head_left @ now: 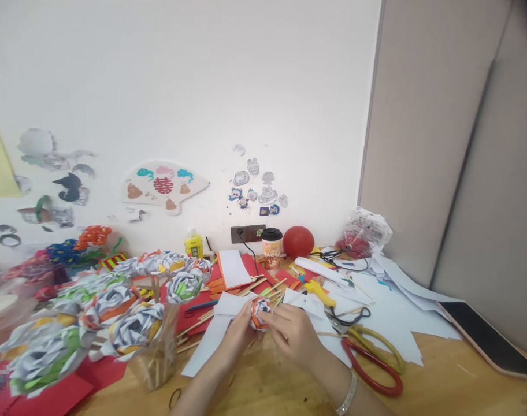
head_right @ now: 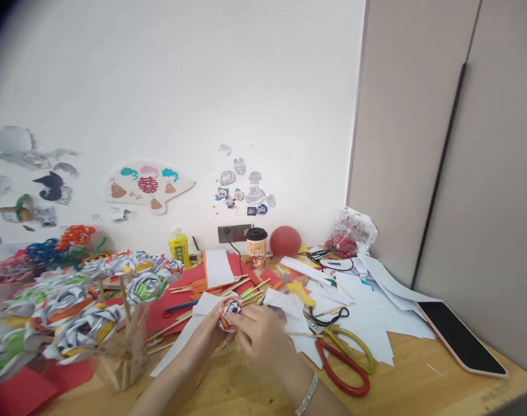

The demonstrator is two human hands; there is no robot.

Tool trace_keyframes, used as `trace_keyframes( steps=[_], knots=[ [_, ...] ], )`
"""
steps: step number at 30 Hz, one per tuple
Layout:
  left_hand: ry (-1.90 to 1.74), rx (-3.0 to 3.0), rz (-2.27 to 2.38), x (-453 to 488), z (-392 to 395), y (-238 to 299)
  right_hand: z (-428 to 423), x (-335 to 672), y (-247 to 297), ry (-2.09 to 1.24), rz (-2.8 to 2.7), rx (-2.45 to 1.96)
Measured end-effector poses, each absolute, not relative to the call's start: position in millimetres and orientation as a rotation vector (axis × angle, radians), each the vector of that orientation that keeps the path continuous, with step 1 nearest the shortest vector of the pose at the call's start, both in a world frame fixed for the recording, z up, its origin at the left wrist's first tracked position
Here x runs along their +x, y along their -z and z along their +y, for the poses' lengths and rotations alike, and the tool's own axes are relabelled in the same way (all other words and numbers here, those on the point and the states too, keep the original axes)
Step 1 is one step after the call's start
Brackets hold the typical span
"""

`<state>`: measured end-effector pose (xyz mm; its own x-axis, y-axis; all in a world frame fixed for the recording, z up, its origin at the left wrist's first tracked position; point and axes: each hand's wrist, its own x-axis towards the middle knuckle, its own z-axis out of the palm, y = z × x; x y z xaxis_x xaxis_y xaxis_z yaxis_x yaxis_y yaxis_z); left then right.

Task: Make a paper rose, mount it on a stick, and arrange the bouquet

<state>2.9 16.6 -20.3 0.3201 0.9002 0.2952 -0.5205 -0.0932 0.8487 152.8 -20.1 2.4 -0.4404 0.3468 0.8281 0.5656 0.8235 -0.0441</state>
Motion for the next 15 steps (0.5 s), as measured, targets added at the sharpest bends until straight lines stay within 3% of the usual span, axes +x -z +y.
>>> trace_keyframes(
  steps=[15],
  knots=[
    [-1.217, 0.928, 0.415, -0.1, -2.0, -5.0, -17.9, 158.4, -5.8, 0.432, -2.009, -0.641]
  ],
)
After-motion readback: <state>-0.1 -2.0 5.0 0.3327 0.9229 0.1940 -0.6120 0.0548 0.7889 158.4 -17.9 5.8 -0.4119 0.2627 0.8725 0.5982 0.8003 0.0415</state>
